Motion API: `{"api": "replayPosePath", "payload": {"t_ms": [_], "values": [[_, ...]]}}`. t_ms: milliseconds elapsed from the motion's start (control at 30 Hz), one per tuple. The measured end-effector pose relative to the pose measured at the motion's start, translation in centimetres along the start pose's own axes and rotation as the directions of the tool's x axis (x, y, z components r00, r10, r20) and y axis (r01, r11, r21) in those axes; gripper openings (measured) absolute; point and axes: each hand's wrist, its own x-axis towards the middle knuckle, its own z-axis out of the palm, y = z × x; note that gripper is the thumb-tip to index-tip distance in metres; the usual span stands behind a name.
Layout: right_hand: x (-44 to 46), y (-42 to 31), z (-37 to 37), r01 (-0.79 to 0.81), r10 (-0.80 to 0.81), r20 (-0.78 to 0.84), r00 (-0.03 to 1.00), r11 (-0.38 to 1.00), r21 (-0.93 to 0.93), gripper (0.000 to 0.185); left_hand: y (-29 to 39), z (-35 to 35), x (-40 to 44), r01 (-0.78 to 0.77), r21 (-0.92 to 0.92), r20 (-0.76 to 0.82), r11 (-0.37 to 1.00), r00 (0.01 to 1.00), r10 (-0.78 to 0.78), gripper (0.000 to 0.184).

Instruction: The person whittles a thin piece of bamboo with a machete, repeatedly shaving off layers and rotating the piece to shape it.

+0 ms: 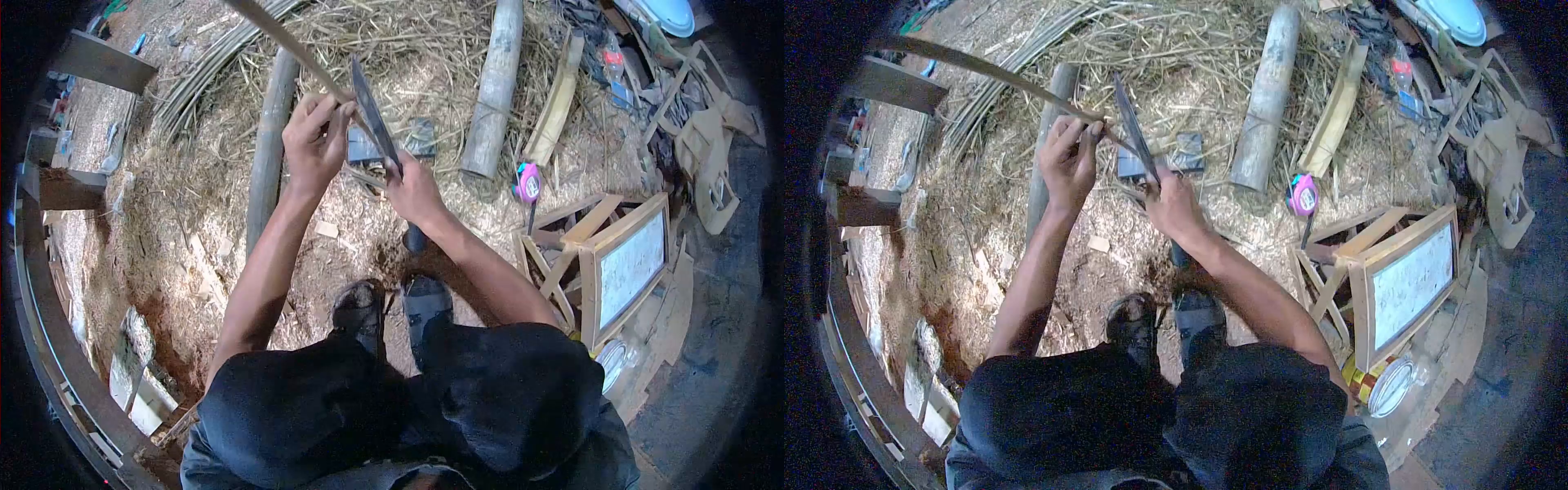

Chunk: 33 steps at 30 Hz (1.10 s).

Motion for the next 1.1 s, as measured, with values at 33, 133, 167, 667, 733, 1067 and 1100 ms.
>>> {"api": "replayPosePath", "payload": {"t_ms": [33, 133, 167, 667, 733, 1067, 1100], "values": [[-0.6, -0.1, 0.2, 0.087, -0.086, -0.053, 0.995, 0.996, 0.021, 0.025, 0.0, 0.0, -0.5, 0.014, -0.002, 0.008, 1.000, 1.000, -0.014, 0.015], [-2.0, 2.0, 1.7, -0.032, 0.031, 0.021, 0.999, 0.997, 0.069, 0.016, 0.1, 0.2, 0.0, -0.029, 0.020, -0.004, 0.999, 1.000, 0.029, 0.016], [-2.2, 4.1, 2.5, -0.075, 0.066, 0.067, 0.996, 0.986, 0.148, 0.015, 0.4, 0.0, 0.3, -0.040, 0.021, -0.011, 0.999, 0.999, 0.040, 0.016], [-0.9, -0.5, -0.4, 0.005, -0.007, 0.022, 1.000, 0.994, 0.113, 0.016, 1.5, 0.1, 0.1, 0.025, 0.041, 0.040, 0.999, 0.999, -0.027, 0.015], [-0.4, 1.1, -0.5, -0.085, 0.084, 0.119, 0.989, 0.996, -0.004, 0.019, 1.7, 0.4, 0.4, -0.019, 0.034, 0.036, 0.999, 0.999, 0.018, 0.015], [-1.5, 7.5, 3.5, -0.342, 0.327, 0.220, 0.919, 0.385, 0.857, 0.017, 2.5, 0.3, 0.0, 0.079, 0.038, 0.080, 0.996, 0.993, -0.082, 0.016], [-1.5, 8.2, 3.9, -0.300, 0.266, 0.140, 0.954, 0.808, 0.507, 0.019, 2.5, 0.4, 0.1, 0.085, 0.040, 0.088, 0.996, 0.992, -0.088, 0.016]]}}
